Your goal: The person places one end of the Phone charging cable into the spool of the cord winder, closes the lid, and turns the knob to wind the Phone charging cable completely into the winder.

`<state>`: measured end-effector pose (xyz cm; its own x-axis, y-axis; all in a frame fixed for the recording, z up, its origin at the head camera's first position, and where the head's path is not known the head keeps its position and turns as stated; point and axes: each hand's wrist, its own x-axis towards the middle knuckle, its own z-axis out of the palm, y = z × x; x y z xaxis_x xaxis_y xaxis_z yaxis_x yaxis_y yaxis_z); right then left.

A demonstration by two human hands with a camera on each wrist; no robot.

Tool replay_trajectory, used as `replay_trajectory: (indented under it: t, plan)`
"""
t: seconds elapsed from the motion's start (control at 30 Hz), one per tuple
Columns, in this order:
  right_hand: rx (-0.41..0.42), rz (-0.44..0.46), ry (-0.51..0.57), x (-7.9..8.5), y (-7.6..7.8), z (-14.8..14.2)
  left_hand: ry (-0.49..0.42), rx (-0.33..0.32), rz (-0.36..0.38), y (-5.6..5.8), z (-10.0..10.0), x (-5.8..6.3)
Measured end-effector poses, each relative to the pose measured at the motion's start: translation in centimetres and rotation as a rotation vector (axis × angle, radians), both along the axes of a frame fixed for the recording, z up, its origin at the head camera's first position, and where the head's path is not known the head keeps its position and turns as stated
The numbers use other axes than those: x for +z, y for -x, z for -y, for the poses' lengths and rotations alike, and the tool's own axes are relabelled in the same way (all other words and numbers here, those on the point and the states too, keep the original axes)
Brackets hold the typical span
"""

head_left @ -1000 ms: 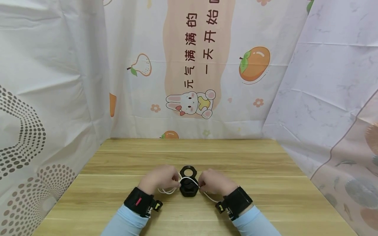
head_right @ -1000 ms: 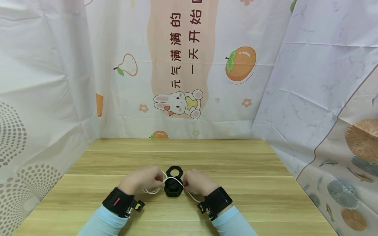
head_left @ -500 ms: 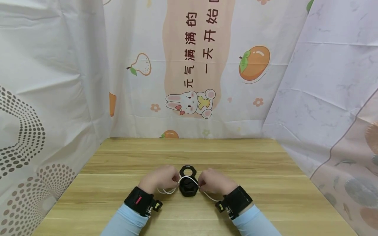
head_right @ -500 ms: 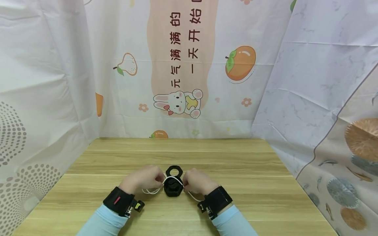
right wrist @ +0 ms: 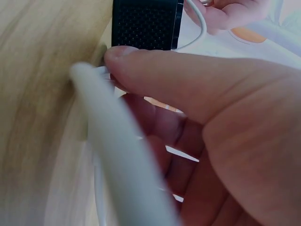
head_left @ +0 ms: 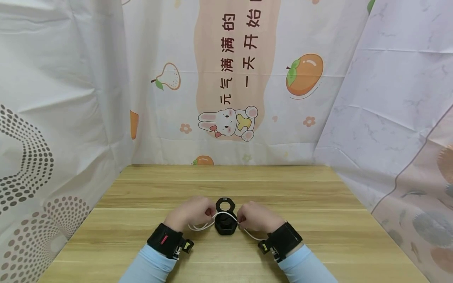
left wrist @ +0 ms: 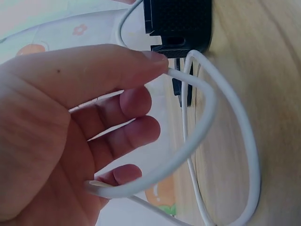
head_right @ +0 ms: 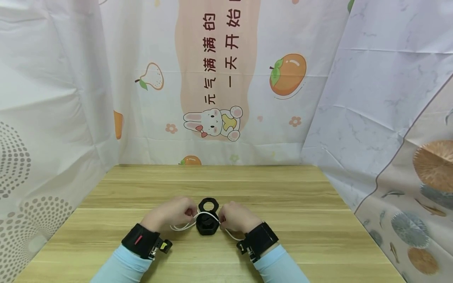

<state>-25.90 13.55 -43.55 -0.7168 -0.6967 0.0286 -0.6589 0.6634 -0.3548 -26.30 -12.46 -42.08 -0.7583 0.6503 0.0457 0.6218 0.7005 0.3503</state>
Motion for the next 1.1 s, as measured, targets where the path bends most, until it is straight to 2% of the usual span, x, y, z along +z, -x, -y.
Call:
replay_trajectory:
  t: [0.13, 0.47, 0.77, 1.1]
  plan:
    - [0.0, 0.002, 0.001, 0.0, 0.0, 0.0, -0.011, -0.029, -0.012, 0.0, 0.1, 0.0]
    - [0.0, 0.019, 0.0, -0.1, 0.2, 0.0, -0.023, -0.034, 0.011, -0.2, 0.2, 0.0]
    - [-0.005, 0.016, -0.002, 0.0, -0.1, 0.1, 0.018, 0.005, 0.04, -0.3, 0.3, -0.2]
    - [-0.012, 0.013, -0.012, 0.2, -0.2, 0.1, 0.049, 0.049, 0.031, -0.3, -0.1, -0.9]
